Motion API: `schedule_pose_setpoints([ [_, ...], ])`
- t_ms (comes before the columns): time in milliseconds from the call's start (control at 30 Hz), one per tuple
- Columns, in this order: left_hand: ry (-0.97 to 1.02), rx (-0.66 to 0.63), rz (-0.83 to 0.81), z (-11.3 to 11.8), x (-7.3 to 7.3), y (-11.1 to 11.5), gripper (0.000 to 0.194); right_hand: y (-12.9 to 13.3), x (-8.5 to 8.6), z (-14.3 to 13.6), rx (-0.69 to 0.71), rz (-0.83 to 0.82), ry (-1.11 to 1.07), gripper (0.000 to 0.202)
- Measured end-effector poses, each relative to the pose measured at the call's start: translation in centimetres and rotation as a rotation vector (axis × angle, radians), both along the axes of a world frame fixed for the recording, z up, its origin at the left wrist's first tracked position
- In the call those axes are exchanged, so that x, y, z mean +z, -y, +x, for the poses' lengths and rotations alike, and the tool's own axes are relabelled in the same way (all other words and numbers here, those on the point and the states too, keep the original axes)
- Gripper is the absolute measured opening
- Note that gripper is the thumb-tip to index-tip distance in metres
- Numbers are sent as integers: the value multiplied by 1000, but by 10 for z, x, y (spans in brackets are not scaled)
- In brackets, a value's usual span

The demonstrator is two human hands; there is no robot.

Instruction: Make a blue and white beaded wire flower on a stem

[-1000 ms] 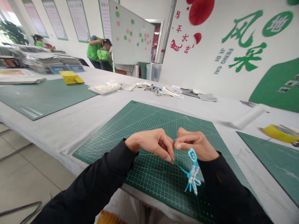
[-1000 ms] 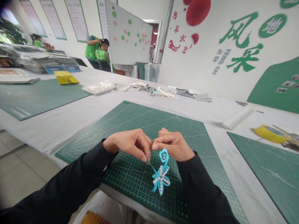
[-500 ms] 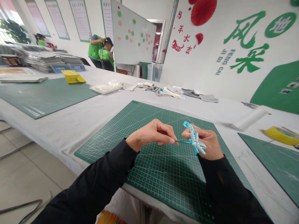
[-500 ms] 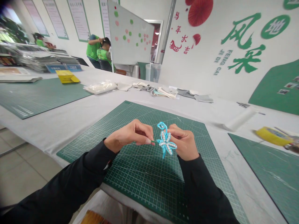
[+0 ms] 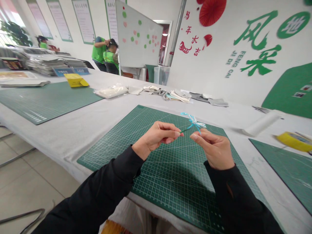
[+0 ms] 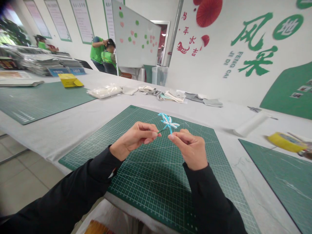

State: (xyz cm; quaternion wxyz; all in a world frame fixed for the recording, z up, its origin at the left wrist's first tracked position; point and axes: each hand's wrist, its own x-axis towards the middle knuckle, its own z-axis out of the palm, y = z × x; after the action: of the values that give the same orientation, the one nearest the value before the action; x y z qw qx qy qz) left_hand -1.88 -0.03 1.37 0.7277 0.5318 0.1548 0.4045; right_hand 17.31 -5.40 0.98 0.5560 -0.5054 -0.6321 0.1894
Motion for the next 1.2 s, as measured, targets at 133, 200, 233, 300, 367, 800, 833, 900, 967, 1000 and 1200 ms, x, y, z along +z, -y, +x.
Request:
schedule_pose_setpoints([
  [133, 2, 26, -53, 0, 0, 0, 7, 4, 2, -3, -11, 37, 62, 12],
  [200, 1, 39, -62, 0, -1, 0, 8, 6, 3, -4, -18, 52, 102, 13],
  [233, 3, 45, -67, 1, -1, -1, 8, 7, 4, -5, -20, 61, 124, 13],
  [300, 4, 58, -76, 1, -2, -1, 8, 8, 7, -7, -19, 80, 166, 14],
  [367, 3, 66, -88, 2, -2, -2, 9, 9, 8, -9, -16, 101, 199, 14],
  [800, 18, -86, -42, 3, -3, 3, 10, 4, -1, -8, -120, 4, 87, 18],
  [833, 5, -101, -41, 4, -3, 4, 11, 3, -2, -9, -133, 8, 92, 18],
  [900, -25, -136, -42, 5, -3, 7, 12, 2, -5, -9, -147, 22, 116, 19],
  [967, -52, -167, -35, 6, -3, 8, 12, 3, -6, -10, -147, 27, 147, 20],
  [1000, -64, -182, -30, 6, -3, 9, 12, 3, -7, -10, -143, 33, 156, 20],
  [1200, -76, -227, -24, 6, -6, 7, 8, 6, -3, -14, -122, 55, 239, 20],
])
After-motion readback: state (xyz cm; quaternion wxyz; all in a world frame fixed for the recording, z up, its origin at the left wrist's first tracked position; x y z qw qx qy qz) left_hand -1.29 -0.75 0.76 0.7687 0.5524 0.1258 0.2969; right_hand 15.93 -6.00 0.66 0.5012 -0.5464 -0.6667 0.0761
